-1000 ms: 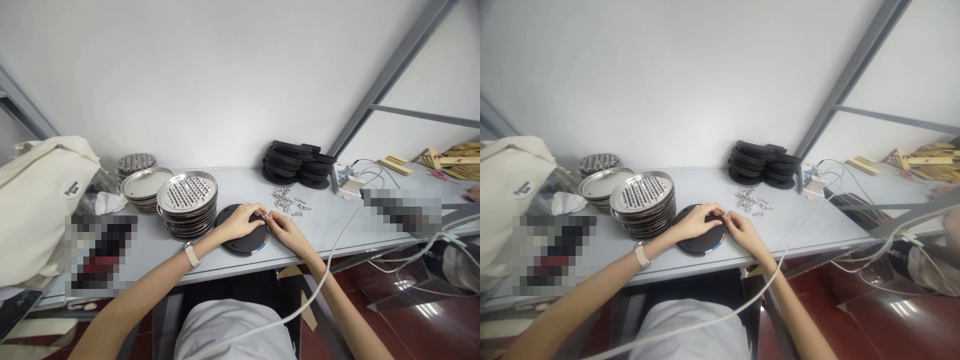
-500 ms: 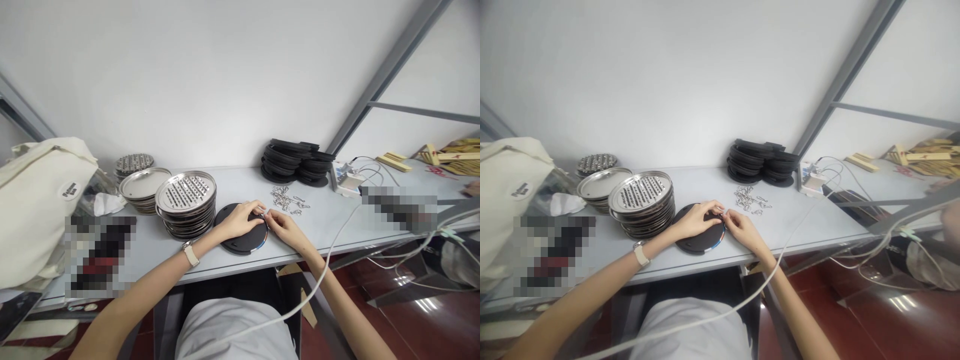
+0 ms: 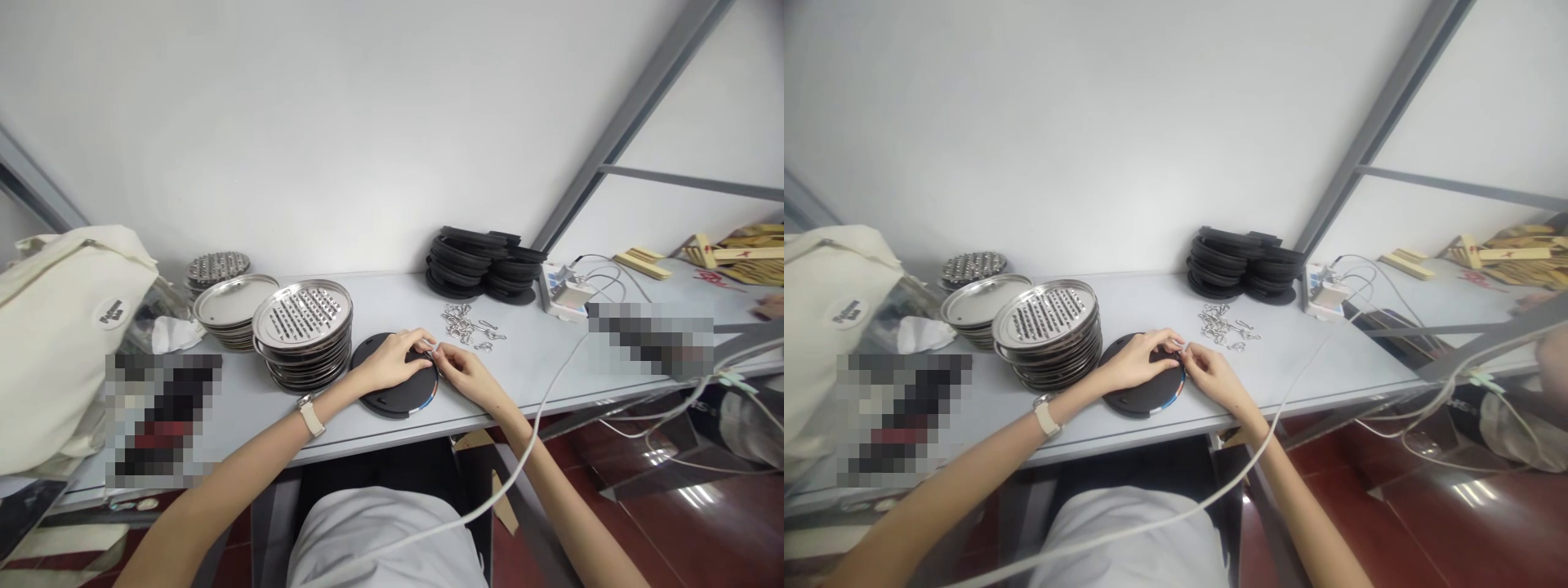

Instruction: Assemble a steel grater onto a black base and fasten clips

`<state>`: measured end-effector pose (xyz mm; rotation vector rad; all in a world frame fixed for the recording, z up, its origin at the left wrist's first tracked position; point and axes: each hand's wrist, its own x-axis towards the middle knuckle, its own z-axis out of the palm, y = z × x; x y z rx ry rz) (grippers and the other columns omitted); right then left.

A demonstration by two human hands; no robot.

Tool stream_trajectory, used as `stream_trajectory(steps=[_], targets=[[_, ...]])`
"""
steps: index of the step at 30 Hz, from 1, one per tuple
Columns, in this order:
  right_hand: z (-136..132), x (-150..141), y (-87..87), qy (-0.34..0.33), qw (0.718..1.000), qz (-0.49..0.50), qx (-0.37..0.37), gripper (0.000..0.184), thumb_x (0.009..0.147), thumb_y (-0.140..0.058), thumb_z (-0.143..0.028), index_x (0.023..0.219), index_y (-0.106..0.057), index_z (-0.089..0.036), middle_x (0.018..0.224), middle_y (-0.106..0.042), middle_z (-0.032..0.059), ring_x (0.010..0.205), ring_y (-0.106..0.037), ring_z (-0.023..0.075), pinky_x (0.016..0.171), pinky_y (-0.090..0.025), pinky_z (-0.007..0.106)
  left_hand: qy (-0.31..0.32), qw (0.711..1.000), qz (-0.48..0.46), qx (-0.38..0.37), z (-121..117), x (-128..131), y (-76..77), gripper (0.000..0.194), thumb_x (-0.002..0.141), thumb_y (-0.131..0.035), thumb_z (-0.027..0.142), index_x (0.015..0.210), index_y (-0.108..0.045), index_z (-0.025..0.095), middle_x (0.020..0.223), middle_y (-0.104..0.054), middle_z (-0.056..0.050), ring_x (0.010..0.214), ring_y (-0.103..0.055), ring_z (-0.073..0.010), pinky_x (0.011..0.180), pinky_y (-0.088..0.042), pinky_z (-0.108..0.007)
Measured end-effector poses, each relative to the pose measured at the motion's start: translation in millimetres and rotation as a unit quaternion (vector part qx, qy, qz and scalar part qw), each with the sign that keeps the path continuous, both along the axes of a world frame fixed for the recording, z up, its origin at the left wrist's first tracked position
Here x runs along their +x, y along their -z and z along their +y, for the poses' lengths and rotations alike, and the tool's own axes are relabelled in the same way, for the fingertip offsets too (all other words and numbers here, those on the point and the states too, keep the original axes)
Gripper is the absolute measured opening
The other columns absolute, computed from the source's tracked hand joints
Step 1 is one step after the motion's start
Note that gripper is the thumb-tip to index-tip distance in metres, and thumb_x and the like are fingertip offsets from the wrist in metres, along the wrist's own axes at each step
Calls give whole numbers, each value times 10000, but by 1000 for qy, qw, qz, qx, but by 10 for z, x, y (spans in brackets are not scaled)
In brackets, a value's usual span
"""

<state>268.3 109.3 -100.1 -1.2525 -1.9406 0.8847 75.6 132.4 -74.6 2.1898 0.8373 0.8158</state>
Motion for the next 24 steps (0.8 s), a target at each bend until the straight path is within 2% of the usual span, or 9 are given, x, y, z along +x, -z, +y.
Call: stream_trajectory(steps=[7,12,24], targets=[[-14,6,6,0,1000,12,1,371,954,-409,-453,683,-381,-202,623,-345,-41,577,-332,118,538,-275,252,1,1000,-1,-5,-4,-2,5,316,809,-638,195,1114,-557,200,1008,-672,-36,992,-624,-178,908,-472,-307],[-23,-17,-7,6,1000,-11,20,354,959,-409,-424,682,-383,-204,609,-365,-44,574,-346,122,548,-282,255,-20,1000,-2,16,2,7,41,335,787,-662,216,1101,-553,189,1041,-629,-55,959,-608,-179,906,-475,-330],[-38,-18,-29,9,1000,-6,8,356,949,-413,-437,685,-408,-197,613,-366,-41,574,-345,119,536,-277,251,-21,999,2,-26,-15,10,-47,316,770,-662,185,1076,-587,214,927,-674,-12,930,-636,-171,876,-489,-306]])
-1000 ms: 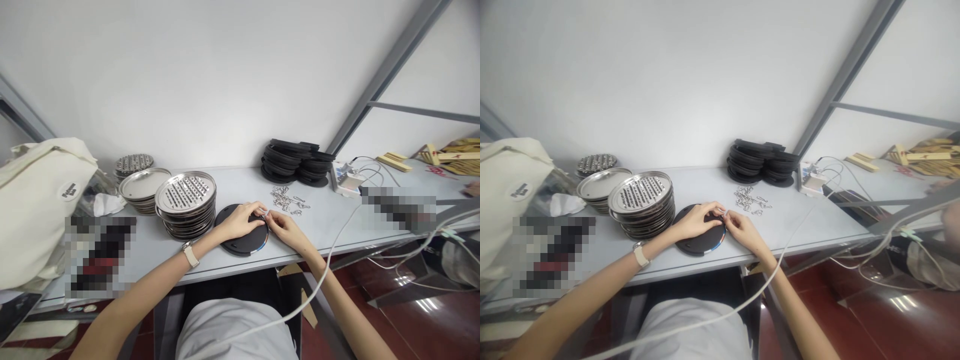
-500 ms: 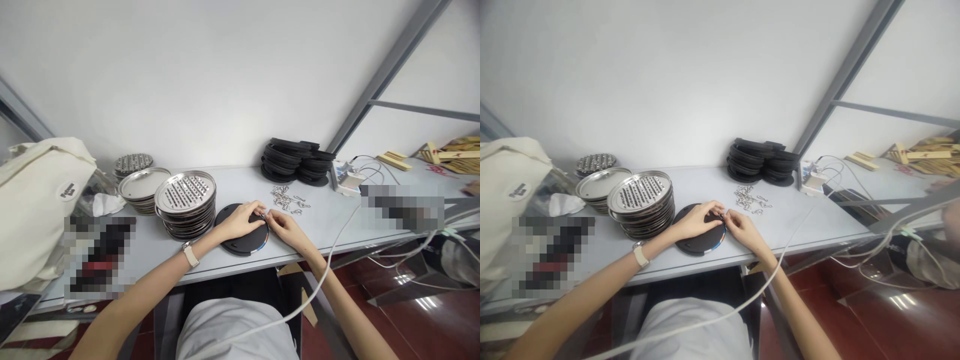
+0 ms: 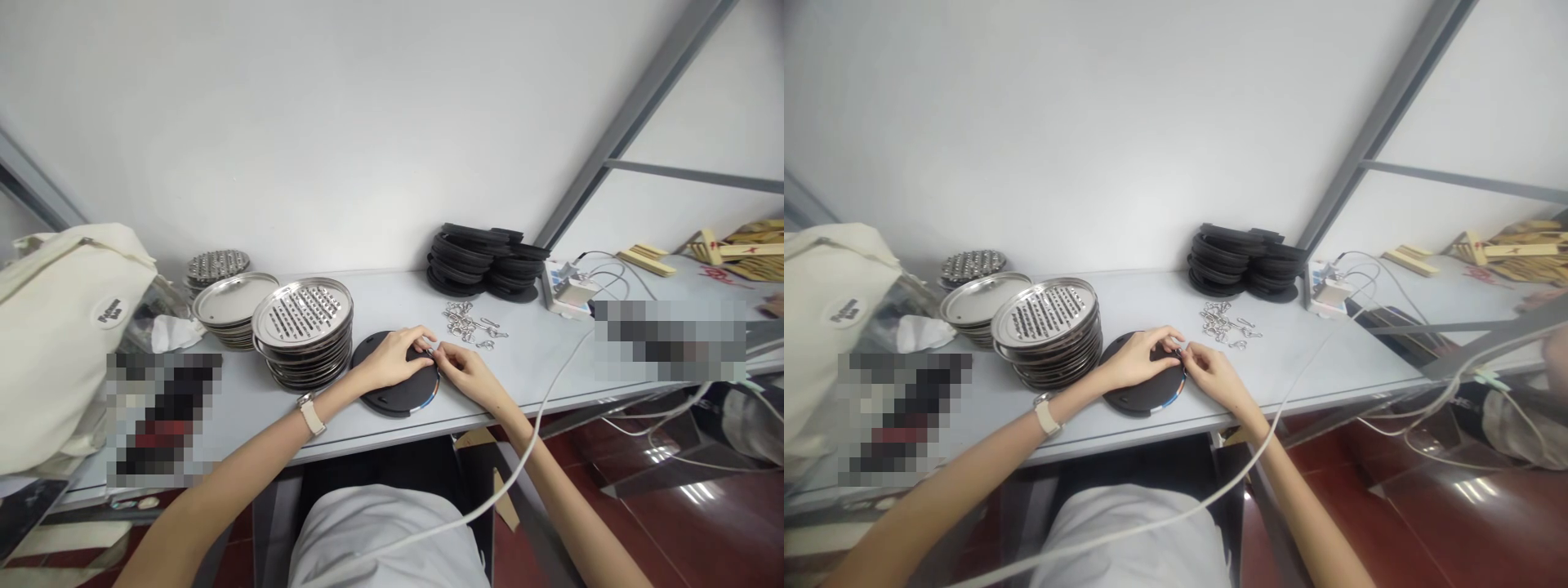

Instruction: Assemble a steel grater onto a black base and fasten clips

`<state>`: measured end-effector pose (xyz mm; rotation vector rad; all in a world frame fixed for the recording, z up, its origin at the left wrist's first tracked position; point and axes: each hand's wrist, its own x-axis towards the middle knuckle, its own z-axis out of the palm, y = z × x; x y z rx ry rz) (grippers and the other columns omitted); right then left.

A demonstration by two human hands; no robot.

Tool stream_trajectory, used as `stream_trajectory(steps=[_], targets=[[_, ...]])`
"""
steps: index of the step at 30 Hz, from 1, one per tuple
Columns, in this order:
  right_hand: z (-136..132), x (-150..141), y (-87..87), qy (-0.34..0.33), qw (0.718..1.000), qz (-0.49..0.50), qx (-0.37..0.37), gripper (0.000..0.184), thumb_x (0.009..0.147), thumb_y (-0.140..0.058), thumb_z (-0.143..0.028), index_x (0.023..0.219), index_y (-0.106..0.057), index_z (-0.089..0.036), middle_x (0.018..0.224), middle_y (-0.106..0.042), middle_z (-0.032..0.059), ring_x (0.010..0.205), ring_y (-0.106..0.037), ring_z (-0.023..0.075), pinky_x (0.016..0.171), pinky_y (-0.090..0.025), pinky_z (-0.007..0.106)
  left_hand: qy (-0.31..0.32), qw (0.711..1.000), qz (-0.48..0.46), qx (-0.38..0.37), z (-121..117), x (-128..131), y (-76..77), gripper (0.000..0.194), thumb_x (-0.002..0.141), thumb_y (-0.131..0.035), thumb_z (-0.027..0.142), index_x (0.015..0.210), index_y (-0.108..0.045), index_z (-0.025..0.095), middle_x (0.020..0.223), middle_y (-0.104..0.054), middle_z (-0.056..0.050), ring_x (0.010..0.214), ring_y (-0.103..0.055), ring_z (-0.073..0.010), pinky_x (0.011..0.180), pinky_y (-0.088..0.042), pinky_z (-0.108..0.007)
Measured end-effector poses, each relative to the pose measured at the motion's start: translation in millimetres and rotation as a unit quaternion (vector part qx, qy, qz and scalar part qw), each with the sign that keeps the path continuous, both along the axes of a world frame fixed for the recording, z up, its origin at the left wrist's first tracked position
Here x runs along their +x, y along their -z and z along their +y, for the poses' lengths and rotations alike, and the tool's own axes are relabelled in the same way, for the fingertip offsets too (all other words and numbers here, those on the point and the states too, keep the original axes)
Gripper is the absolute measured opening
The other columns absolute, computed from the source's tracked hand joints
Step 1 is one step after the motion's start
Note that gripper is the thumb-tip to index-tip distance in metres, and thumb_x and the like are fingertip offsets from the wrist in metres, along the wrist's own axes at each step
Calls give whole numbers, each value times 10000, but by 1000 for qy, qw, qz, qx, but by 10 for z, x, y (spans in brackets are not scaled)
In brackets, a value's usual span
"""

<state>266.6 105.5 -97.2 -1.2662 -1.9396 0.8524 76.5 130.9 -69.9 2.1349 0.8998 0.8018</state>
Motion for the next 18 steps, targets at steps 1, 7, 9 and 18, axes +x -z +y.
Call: stream_trajectory(steps=[1,7,9,18], targets=[[-1,-2,2,3,1000,2,0,359,946,-417,-442,682,-403,-199,612,-364,-41,572,-343,118,534,-276,250,1,1000,-1,0,1,0,0,314,770,-661,183,1074,-589,212,925,-675,-12,929,-635,-170,874,-489,-304],[9,3,31,5,1000,4,2,384,940,-418,-490,685,-400,-204,611,-382,-39,569,-352,122,533,-291,248,3,1000,-4,-4,6,2,5,319,768,-665,182,1077,-592,214,920,-674,-11,921,-635,-172,866,-490,-302],[17,8,42,5,1000,2,3,392,942,-412,-501,688,-405,-203,609,-381,-39,567,-349,121,530,-291,249,4,1000,-5,-8,6,1,3,320,767,-665,177,1076,-593,214,914,-675,-9,918,-635,-169,861,-490,-296],[26,28,44,8,1000,5,7,385,949,-412,-478,679,-383,-204,607,-363,-41,567,-342,119,531,-283,250,15,1000,-15,-12,14,-4,26,306,788,-641,164,1085,-580,202,944,-693,-18,929,-644,-161,866,-490,-279]])
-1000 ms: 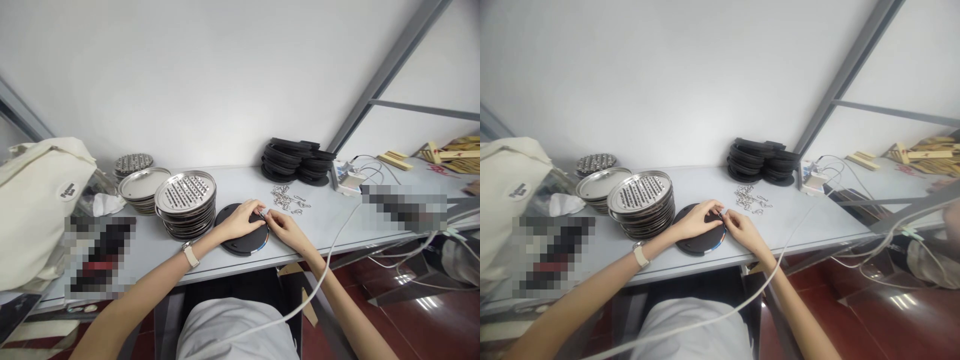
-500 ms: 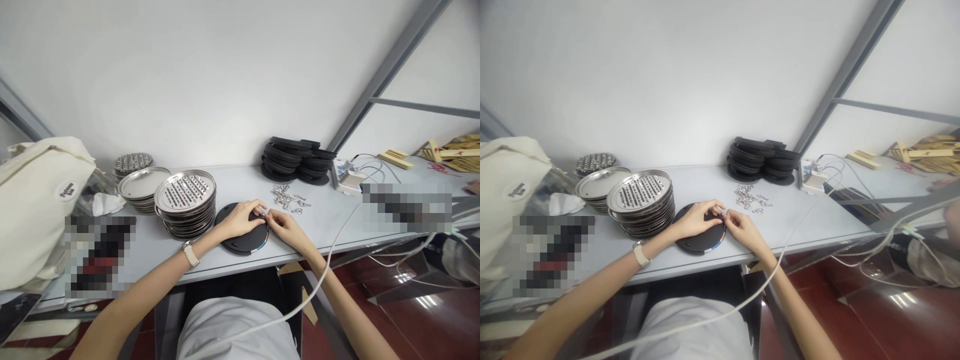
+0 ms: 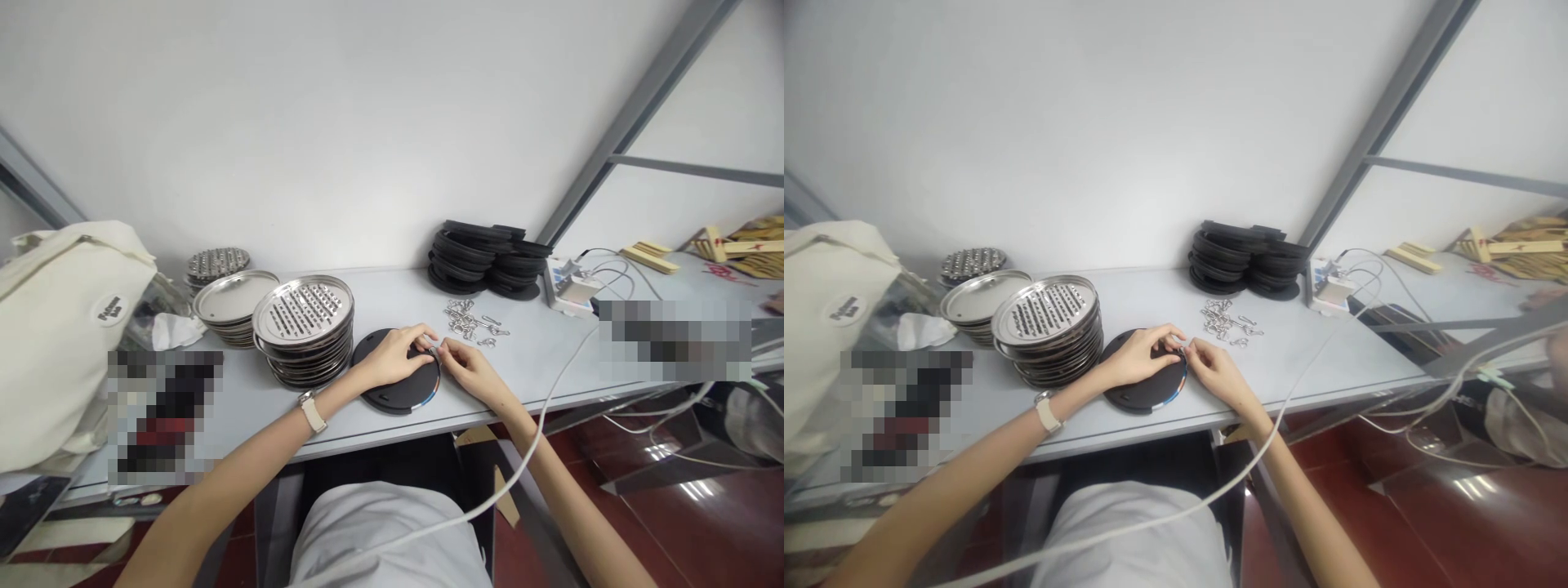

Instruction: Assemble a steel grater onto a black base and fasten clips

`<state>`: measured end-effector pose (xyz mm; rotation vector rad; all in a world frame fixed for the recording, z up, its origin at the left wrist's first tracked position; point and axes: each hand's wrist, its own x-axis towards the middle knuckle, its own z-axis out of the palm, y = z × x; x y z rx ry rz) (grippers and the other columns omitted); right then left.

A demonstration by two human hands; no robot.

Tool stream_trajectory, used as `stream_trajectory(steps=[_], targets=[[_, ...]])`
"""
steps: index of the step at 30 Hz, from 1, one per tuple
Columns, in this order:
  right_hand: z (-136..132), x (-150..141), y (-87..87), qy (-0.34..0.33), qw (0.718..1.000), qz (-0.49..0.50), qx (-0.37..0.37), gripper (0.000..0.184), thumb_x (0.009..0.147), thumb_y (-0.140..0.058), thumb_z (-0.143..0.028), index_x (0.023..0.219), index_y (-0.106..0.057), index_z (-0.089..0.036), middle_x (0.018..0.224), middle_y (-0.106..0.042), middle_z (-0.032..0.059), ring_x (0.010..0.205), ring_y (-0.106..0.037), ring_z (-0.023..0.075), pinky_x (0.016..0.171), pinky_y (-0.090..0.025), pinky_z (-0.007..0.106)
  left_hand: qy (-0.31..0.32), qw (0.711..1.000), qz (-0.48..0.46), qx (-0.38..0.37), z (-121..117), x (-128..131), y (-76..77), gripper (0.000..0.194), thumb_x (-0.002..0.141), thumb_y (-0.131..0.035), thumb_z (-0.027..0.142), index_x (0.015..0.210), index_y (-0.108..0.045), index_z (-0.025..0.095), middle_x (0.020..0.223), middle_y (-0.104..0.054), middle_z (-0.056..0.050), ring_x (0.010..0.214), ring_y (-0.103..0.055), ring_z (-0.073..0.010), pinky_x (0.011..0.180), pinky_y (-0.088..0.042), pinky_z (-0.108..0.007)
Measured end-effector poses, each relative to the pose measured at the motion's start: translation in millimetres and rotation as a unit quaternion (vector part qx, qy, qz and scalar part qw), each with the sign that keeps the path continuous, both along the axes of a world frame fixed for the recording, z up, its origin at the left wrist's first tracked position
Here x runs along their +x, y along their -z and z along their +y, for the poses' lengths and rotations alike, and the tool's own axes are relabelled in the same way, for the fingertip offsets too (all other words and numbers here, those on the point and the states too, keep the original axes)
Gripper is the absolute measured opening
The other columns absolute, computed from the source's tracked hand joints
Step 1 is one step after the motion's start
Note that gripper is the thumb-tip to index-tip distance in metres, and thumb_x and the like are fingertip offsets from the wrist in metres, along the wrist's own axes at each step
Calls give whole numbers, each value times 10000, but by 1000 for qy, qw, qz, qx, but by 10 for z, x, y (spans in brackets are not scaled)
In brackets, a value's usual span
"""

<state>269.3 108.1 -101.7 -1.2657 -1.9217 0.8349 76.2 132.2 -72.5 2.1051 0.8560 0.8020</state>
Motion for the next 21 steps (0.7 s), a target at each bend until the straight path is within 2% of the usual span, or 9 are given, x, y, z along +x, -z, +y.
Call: stream_trajectory(steps=[4,10,21], targets=[[9,3,-3,0,1000,-6,-5,392,950,-405,-486,677,-392,-205,603,-389,-37,564,-355,121,531,-298,252,-13,1000,1,16,-2,5,35,325,800,-620,154,1114,-550,200,979,-688,-30,947,-645,-165,891,-491,-302],[5,-36,-6,15,1000,-14,9,389,958,-397,-465,668,-392,-207,591,-400,-37,557,-368,123,532,-302,258,-18,1000,-6,9,1,2,54,315,789,-632,169,1092,-546,195,1142,-610,-66,855,-652,-145,809,-531,-301],[-1,-38,-24,-11,999,-43,22,381,962,-381,-464,687,-415,-203,601,-413,-35,562,-368,126,542,-298,262,-13,1000,-7,-15,0,-1,17,340,777,-654,184,1103,-561,200,975,-673,-30,851,-653,-145,807,-536,-288]])
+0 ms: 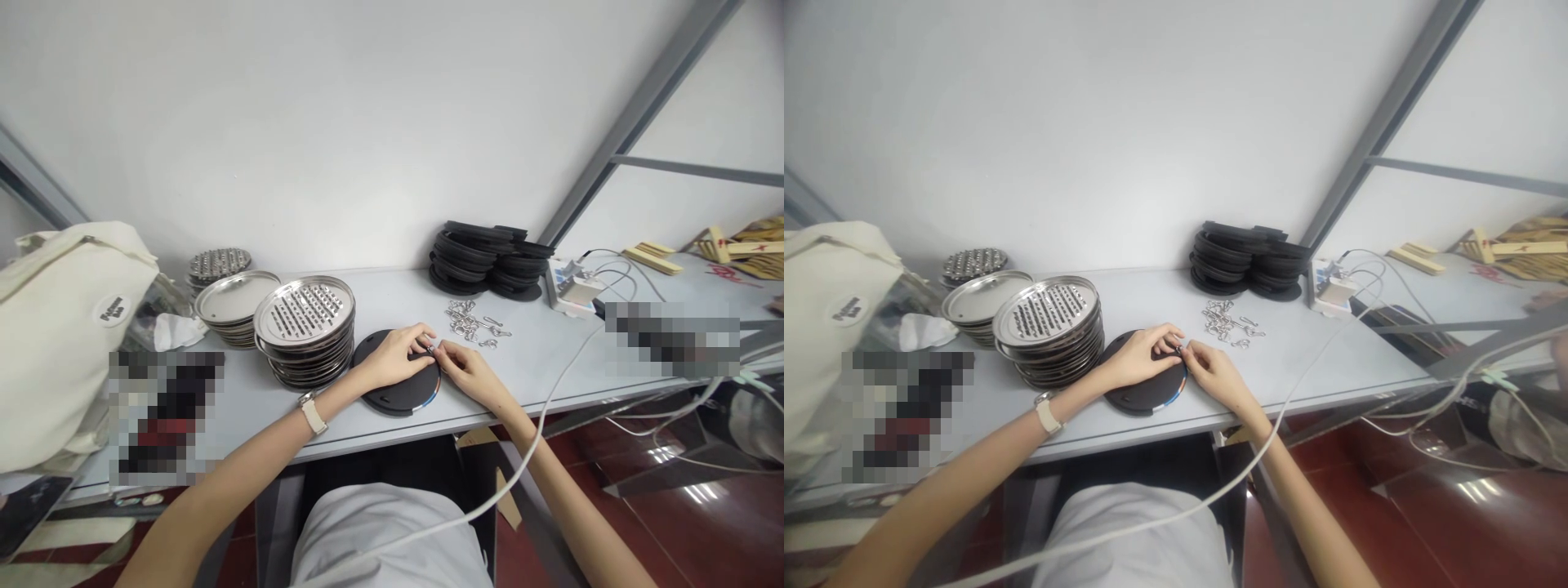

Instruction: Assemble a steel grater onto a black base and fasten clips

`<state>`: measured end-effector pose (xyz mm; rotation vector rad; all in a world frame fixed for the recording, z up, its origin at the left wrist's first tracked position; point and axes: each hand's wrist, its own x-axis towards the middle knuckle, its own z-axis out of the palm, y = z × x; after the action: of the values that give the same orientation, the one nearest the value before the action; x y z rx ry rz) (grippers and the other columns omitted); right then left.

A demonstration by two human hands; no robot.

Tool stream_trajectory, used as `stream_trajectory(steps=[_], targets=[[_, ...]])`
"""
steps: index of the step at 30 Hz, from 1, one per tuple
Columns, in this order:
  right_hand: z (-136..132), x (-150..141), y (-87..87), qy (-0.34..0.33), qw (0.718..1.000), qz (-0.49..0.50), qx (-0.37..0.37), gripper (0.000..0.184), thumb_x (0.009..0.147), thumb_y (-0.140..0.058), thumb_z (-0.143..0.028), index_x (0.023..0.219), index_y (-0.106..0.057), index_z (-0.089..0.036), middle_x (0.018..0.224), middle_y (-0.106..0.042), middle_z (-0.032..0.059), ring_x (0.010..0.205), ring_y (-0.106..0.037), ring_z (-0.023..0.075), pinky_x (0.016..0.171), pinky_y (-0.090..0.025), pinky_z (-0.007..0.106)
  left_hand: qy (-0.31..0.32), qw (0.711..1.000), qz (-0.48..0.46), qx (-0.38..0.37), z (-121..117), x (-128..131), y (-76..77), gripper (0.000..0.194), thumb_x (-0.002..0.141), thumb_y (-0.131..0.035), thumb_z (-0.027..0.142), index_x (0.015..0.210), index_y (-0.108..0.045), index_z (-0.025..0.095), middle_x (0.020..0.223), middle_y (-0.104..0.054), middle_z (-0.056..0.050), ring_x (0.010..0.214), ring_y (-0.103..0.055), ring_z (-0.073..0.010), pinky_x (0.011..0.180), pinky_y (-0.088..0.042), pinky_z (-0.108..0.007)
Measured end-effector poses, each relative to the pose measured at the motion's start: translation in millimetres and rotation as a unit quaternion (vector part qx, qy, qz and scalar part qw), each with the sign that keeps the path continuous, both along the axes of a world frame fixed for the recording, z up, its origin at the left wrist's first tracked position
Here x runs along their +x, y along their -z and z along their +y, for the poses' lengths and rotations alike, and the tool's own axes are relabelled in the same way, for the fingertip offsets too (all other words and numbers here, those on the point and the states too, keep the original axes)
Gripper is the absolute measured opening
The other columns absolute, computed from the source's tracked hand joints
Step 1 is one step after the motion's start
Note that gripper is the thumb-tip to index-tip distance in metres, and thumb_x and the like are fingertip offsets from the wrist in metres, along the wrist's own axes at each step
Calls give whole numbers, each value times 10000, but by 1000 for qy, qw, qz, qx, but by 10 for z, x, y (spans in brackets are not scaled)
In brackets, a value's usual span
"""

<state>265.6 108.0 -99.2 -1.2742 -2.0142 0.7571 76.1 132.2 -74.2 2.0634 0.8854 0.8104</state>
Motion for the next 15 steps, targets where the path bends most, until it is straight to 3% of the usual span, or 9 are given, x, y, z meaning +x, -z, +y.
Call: stream_trajectory(steps=[6,15], targets=[[-5,11,2,-5,1000,8,-11,382,960,-379,-467,702,-449,-195,615,-429,-25,573,-369,128,541,-300,262,4,1000,6,-6,-15,-5,-42,312,768,-660,173,1069,-584,202,863,-688,-2,828,-656,-145,799,-531,-277],[1,22,21,-8,1000,9,-13,394,957,-380,-471,681,-432,-195,603,-381,-33,570,-346,125,534,-277,261,16,1000,-7,2,-25,-9,-48,291,766,-659,149,1047,-603,199,859,-688,-1,813,-651,-132,792,-525,-256]])
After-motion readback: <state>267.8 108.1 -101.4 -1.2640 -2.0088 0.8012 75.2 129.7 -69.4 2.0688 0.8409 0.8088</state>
